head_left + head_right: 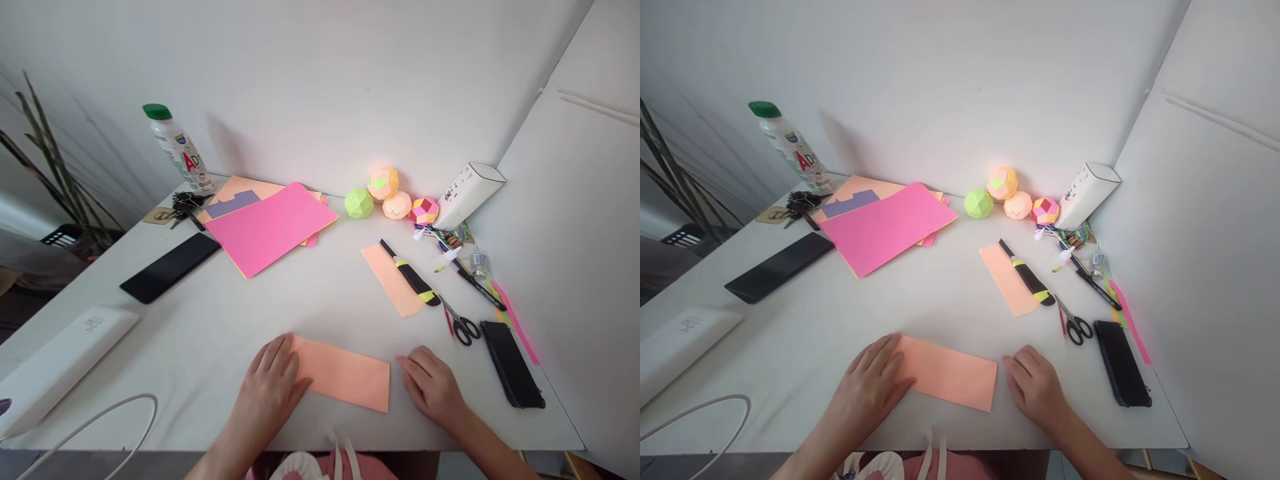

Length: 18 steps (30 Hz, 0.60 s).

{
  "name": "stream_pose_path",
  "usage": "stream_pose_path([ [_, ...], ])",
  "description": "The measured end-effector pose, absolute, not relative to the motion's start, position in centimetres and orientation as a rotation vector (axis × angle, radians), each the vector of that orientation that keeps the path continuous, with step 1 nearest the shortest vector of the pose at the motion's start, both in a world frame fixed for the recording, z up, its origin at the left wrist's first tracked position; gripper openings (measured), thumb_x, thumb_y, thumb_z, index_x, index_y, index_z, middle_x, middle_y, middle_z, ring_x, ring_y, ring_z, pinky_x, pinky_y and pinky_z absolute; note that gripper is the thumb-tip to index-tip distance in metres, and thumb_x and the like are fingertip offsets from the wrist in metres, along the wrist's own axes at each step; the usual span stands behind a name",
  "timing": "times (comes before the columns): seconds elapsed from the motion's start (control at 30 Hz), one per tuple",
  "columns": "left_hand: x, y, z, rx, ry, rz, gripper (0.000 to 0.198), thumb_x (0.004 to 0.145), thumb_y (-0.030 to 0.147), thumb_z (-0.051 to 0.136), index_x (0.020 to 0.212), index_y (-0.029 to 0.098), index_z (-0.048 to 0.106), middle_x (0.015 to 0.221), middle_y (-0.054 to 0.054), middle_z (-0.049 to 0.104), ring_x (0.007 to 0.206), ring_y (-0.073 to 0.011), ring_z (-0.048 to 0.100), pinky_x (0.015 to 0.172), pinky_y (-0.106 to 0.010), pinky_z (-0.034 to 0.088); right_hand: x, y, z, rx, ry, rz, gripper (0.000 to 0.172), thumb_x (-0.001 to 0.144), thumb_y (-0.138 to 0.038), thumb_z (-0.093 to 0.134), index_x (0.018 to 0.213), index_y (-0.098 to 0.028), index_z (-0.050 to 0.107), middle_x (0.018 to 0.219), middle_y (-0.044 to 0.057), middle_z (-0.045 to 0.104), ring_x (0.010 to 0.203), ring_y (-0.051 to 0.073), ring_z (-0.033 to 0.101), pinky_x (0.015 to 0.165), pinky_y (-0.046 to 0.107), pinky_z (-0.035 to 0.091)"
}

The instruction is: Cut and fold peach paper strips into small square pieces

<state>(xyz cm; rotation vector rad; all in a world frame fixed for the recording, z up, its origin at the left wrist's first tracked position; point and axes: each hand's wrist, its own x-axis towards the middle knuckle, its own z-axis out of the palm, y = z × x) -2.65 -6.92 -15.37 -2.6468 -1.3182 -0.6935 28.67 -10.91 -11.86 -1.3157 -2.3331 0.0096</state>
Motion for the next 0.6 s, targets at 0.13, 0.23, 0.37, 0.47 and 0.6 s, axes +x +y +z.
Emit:
stream_pose_path([
  [0.13,-4.0,-6.6,-15.4,-2.742,-1.342,-0.767,0.017,0.094,0.018,0.045,0.098,0.014,0.061,0.121,-0.017,0.061,0.114,-0.0297,0.055,0.091,-0.045,0.051,24.2,-10.2,-12.2,-1.044,-2.449,0.128,0.032,0.088,-0.011,0.048,0.119,-0.013,0.057,0.122,0.017,0.058,0.123,0.029,0.048,0.094,0.044,0.05],
  [0.23,-5.7,-5.8,-15.4,-2.848,-1.307,-0.766,0.025,0.095,0.014,0.041,0.109,0.018,0.061,0.128,-0.011,0.06,0.121,-0.0257,0.051,0.096,-0.042,0.048,22.2,-9.9,-13.2,-1.031,-2.619,0.187,0.039,0.091,-0.016,0.047,0.128,-0.011,0.053,0.14,0.019,0.047,0.137,0.03,0.034,0.101,0.046,0.047],
  [0.37,-7.5,-4.7,-15.0,-2.981,-1.288,-0.63,0.03,0.095,0.017,0.042,0.117,0.023,0.061,0.133,-0.004,0.059,0.13,-0.0249,0.043,0.105,-0.045,0.04,22.0,-9.7,-14.2,-1.111,-2.687,0.184,0.043,0.092,-0.017,0.044,0.134,-0.008,0.049,0.144,0.019,0.044,0.14,0.03,0.029,0.105,0.049,0.044],
  [0.47,-7.9,-4.2,-14.5,-3.028,-1.307,-0.535,0.033,0.095,0.017,0.04,0.119,0.024,0.062,0.134,-0.004,0.058,0.13,-0.0248,0.042,0.107,-0.047,0.038,22.1,-9.6,-13.9,-1.093,-2.681,0.151,0.042,0.091,-0.014,0.043,0.132,-0.008,0.051,0.141,0.019,0.048,0.138,0.031,0.033,0.102,0.051,0.046],
  [0.6,-7.8,-4.1,-14.3,-3.021,-1.294,-0.466,0.035,0.095,0.017,0.041,0.123,0.024,0.06,0.136,-0.005,0.055,0.13,-0.0273,0.041,0.107,-0.05,0.037,20.4,-9.0,-13.5,-1.071,-2.611,0.017,0.033,0.087,-0.006,0.042,0.114,-0.007,0.06,0.124,0.021,0.058,0.127,0.032,0.043,0.097,0.052,0.048],
])
